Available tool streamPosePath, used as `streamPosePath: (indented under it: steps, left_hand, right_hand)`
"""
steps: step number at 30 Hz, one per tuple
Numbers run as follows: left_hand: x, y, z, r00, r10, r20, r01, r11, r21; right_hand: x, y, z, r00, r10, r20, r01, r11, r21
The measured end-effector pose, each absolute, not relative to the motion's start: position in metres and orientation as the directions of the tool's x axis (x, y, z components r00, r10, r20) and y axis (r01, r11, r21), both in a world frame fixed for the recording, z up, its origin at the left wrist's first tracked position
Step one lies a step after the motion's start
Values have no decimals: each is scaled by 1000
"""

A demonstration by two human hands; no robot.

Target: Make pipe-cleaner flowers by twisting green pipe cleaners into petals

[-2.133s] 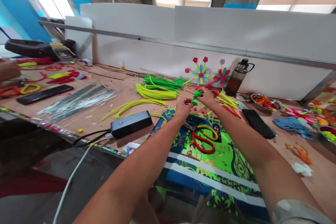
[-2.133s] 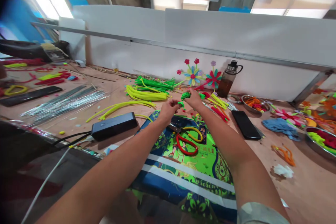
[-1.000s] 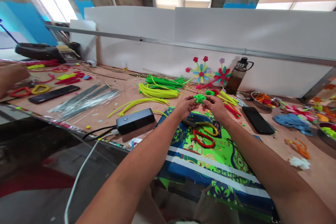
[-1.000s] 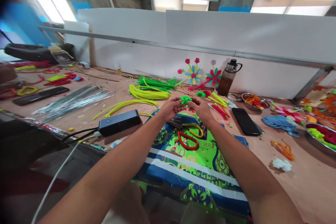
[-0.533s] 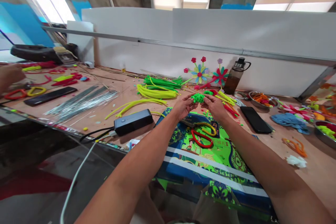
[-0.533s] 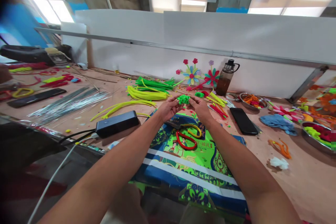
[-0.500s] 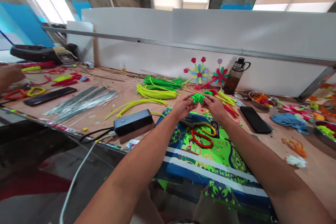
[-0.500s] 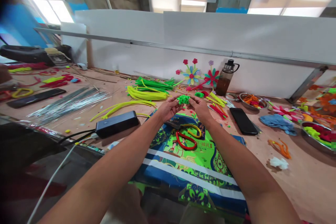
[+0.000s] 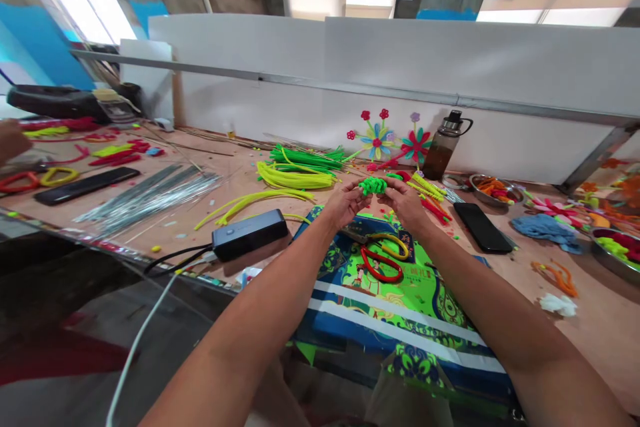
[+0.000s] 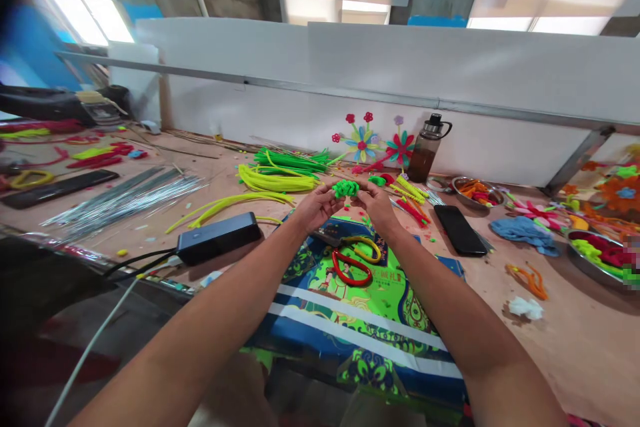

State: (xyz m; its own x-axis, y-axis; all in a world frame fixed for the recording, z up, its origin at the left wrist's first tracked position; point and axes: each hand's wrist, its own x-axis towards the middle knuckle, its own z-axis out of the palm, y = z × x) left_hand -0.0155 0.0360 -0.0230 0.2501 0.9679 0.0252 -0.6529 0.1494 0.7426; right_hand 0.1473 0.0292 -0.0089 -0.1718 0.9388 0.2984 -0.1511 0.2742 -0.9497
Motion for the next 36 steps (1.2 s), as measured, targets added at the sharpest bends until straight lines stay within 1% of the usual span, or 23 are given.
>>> streamPosePath:
  steps: [5,12,19,27,32,36]
  left_hand:
    - [-14,39,-27,288,957,41,-628,157,763]
    - [-14,41,-28,272,962,25,-613,153,775]
    - [-14,42,-32,291,952,95,-573,94,814]
    - [-14,44,-33,282,951,126,-584,66,809]
    - [-14,43,-32,274,954,121,-591,68,804]
    - [-14,42,-31,245,962,116,-608,60,792]
  right_hand:
    - [150,31,-11,-167,946,279,-70,271,-960]
    - [151,34,-15,-154,947,281,-64,274,-959]
    - [151,33,-14,-183,936,302,19,310,-950]
    - [153,36,-17,-229,932,281,-48,278,-959]
    - [154,38,-18,-226,934,277,-20,280,-960]
    - [154,37,-18,-242,920,309,-6,317,-948]
